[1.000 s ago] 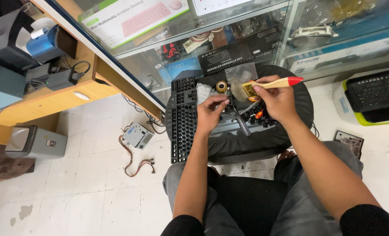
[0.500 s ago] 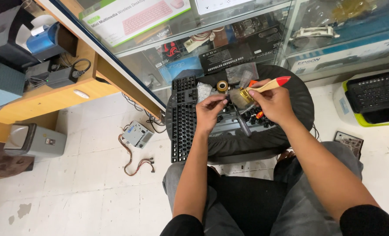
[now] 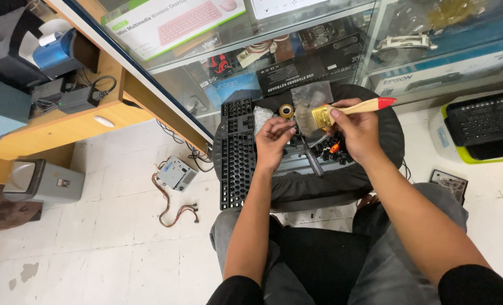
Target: Cleaning dust from keyboard components and frame using a brush
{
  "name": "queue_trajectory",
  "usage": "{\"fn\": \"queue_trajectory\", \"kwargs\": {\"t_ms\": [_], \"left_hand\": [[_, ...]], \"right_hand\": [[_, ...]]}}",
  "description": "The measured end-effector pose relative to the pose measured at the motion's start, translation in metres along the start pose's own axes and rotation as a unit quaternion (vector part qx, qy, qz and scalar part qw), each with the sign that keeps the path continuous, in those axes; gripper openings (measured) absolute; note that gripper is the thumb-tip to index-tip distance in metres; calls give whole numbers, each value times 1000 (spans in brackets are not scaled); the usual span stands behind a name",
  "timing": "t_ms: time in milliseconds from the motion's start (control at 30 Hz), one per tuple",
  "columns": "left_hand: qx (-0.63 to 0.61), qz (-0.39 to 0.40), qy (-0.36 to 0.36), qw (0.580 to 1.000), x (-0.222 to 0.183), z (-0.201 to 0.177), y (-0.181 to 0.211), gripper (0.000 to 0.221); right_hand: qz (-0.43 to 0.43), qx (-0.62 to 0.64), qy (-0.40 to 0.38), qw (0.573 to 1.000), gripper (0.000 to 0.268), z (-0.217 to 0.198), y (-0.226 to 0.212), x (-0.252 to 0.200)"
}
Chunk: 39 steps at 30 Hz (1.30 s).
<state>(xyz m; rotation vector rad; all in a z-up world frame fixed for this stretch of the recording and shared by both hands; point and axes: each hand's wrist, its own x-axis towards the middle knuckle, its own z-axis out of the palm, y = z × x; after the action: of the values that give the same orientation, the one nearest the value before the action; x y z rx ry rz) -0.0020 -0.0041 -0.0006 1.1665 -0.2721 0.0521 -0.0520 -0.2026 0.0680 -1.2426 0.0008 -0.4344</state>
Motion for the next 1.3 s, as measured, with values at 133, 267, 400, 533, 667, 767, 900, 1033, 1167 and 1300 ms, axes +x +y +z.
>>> {"fn": "queue_trajectory", "kwargs": {"t_ms": [133, 267, 400, 533, 667, 767, 900, 1033, 1167, 1300], "left_hand": [[-32, -13, 21, 999, 9, -9, -24, 31], [-27, -30, 32, 999, 4, 3, -31, 43], [177, -72, -32, 981, -9, 9, -87, 46], [268, -79, -58, 959, -12, 22, -120, 40], [316, -70, -62, 944, -11, 34, -135, 40], [314, -75, -62, 944, -11, 39, -146, 42], [258, -80, -47, 962, -16, 39, -139, 45], [292, -58, -11, 955, -9, 13, -117, 37], [491, -17, 42, 870, -1, -39, -109, 24], [597, -27, -8, 801, -4, -86, -127, 19]], "right_hand": [[13, -125, -49, 991, 19, -13, 9, 2], [-30, -178, -14, 984, 16, -29, 15, 13], [-50, -149, 39, 987, 14, -49, 21, 26], [-45, -146, 79, 985, 13, -49, 11, 27], [-46, -140, 97, 984, 15, -47, 13, 27], [-46, -137, 100, 984, 16, -46, 17, 29], [-54, -134, 104, 984, 13, -43, 16, 32], [-55, -128, 104, 985, 16, -43, 12, 32], [-63, -136, 92, 984, 15, -46, 15, 33], [-62, -135, 88, 985, 14, -46, 13, 34]]}}
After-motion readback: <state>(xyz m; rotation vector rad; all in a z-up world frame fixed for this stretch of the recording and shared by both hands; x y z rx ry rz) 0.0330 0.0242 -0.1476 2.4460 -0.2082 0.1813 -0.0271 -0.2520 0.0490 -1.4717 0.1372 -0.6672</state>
